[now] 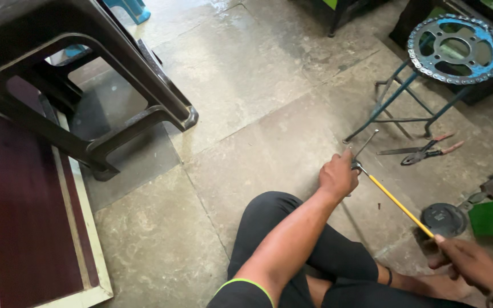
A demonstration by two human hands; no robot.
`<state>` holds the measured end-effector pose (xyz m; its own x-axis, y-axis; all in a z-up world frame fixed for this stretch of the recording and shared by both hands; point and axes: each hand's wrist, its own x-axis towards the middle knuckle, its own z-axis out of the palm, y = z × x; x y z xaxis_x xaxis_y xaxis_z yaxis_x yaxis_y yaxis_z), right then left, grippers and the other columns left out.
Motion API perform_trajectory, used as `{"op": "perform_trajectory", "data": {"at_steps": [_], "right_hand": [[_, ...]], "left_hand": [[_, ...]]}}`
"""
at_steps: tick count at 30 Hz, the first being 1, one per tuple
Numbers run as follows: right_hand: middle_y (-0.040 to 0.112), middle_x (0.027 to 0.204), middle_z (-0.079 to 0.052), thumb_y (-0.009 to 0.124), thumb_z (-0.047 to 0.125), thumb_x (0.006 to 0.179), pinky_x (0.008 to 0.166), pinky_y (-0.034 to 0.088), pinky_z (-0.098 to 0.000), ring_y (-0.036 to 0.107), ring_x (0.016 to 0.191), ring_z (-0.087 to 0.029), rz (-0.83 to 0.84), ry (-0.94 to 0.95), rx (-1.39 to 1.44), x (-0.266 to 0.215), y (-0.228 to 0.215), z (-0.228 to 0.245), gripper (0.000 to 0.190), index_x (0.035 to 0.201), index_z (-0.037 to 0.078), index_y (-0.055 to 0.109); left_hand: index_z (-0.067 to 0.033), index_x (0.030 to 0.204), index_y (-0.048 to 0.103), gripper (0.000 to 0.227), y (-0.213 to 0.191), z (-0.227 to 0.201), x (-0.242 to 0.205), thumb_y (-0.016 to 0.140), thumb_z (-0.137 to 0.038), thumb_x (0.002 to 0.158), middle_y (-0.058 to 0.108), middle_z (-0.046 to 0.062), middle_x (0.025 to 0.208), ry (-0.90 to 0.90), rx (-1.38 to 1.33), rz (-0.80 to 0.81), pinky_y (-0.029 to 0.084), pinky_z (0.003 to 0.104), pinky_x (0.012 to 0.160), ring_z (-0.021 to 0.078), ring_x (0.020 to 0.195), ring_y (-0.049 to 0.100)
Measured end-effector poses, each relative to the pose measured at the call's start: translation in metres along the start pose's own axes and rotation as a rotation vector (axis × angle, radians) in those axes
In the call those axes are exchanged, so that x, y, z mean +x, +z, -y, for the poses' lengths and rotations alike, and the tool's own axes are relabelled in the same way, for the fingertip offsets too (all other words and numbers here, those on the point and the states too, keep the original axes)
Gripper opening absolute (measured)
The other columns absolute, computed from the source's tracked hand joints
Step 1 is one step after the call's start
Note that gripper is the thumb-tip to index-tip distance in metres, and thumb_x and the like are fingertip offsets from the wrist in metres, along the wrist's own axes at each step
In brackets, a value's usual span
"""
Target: The person sits on the floor and uses a screwdriver to disassemble a small electrical component, separating the casing and internal parts. They then use pliers to remove a small metal piece from the component and inspect the internal mechanism.
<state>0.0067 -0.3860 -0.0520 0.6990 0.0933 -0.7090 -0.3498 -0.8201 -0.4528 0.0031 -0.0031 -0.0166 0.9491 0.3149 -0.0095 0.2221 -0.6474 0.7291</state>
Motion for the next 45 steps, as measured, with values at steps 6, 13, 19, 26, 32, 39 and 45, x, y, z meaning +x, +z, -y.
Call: {"op": "perform_trajectory", "data": {"at_steps": [6, 13, 19, 26, 32, 39, 45], "right_hand": [[0.078, 0.086, -0.012, 0.065, 0.045, 0.093, 0.066, 0.055, -0.0377, 0.066, 0.069, -0.022, -0.218, -0.125, -0.335, -0.025, -0.001, 0.019, 0.045, 0.107, 0.006, 0.081], [0.083, 0.084, -0.016, 0.067, 0.044, 0.089, 0.067, 0.05, -0.0387, 0.071, 0.075, -0.024, -0.036, -0.165, 0.023, 0.013, 0.006, 0.008, 0.043, 0.106, 0.007, 0.081], [0.079, 0.082, -0.014, 0.071, 0.046, 0.087, 0.068, 0.054, -0.0396, 0.07, 0.074, -0.026, -0.169, -0.151, -0.265, -0.002, 0.015, 0.024, 0.042, 0.103, 0.009, 0.081], [0.07, 0.079, -0.013, 0.064, 0.049, 0.092, 0.068, 0.058, -0.043, 0.067, 0.075, -0.03, -0.155, -0.226, -0.276, -0.024, 0.021, 0.045, 0.047, 0.092, 0.007, 0.084], [0.075, 0.092, -0.015, 0.076, 0.047, 0.078, 0.075, 0.055, -0.0445, 0.072, 0.087, -0.035, -0.576, -0.321, -0.587, -0.057, 0.033, 0.059, 0.042, 0.093, 0.008, 0.079], [0.079, 0.088, -0.018, 0.067, 0.043, 0.091, 0.08, 0.058, -0.0464, 0.073, 0.086, -0.036, -0.31, -0.288, -0.349, -0.05, 0.035, 0.068, 0.038, 0.101, 0.01, 0.082], [0.072, 0.1, -0.019, 0.071, 0.042, 0.084, 0.084, 0.056, -0.0485, 0.07, 0.094, -0.04, -0.551, -0.349, -0.527, -0.081, 0.041, 0.087, 0.036, 0.095, 0.009, 0.082]], "left_hand": [[-0.0134, 0.128, 0.057, 0.051, 0.004, -0.001, -0.001, 0.078, -0.028, 0.084, 0.065, 0.022, 0.11, -0.018, 0.066, 0.067, 0.053, 0.052, 0.087, 0.0447, 0.099, 0.067], [-0.0142, 0.131, 0.057, 0.054, 0.01, 0.002, -0.006, 0.077, -0.03, 0.084, 0.066, 0.021, 0.11, 0.002, 0.106, 0.076, 0.053, 0.052, 0.087, 0.0432, 0.099, 0.067], [-0.0121, 0.128, 0.057, 0.052, 0.019, 0.005, -0.002, 0.078, -0.029, 0.082, 0.067, 0.021, 0.108, 0.006, 0.145, 0.111, 0.054, 0.05, 0.086, 0.0422, 0.098, 0.068], [-0.0095, 0.117, 0.061, 0.043, 0.02, 0.003, -0.008, 0.077, -0.027, 0.081, 0.07, 0.021, 0.104, 0.012, 0.11, 0.124, 0.055, 0.051, 0.086, 0.041, 0.099, 0.069], [-0.0078, 0.113, 0.061, 0.042, 0.023, 0.002, -0.007, 0.078, -0.027, 0.079, 0.071, 0.021, 0.1, 0.016, 0.142, 0.171, 0.055, 0.051, 0.085, 0.0416, 0.096, 0.069], [-0.0088, 0.114, 0.062, 0.042, 0.017, -0.004, -0.011, 0.077, -0.028, 0.081, 0.071, 0.021, 0.099, 0.036, 0.155, 0.152, 0.055, 0.051, 0.083, 0.0413, 0.095, 0.069], [-0.0089, 0.115, 0.063, 0.042, 0.018, -0.002, -0.011, 0.077, -0.03, 0.081, 0.072, 0.018, 0.098, 0.038, 0.205, 0.209, 0.056, 0.048, 0.083, 0.0382, 0.096, 0.07]]}}
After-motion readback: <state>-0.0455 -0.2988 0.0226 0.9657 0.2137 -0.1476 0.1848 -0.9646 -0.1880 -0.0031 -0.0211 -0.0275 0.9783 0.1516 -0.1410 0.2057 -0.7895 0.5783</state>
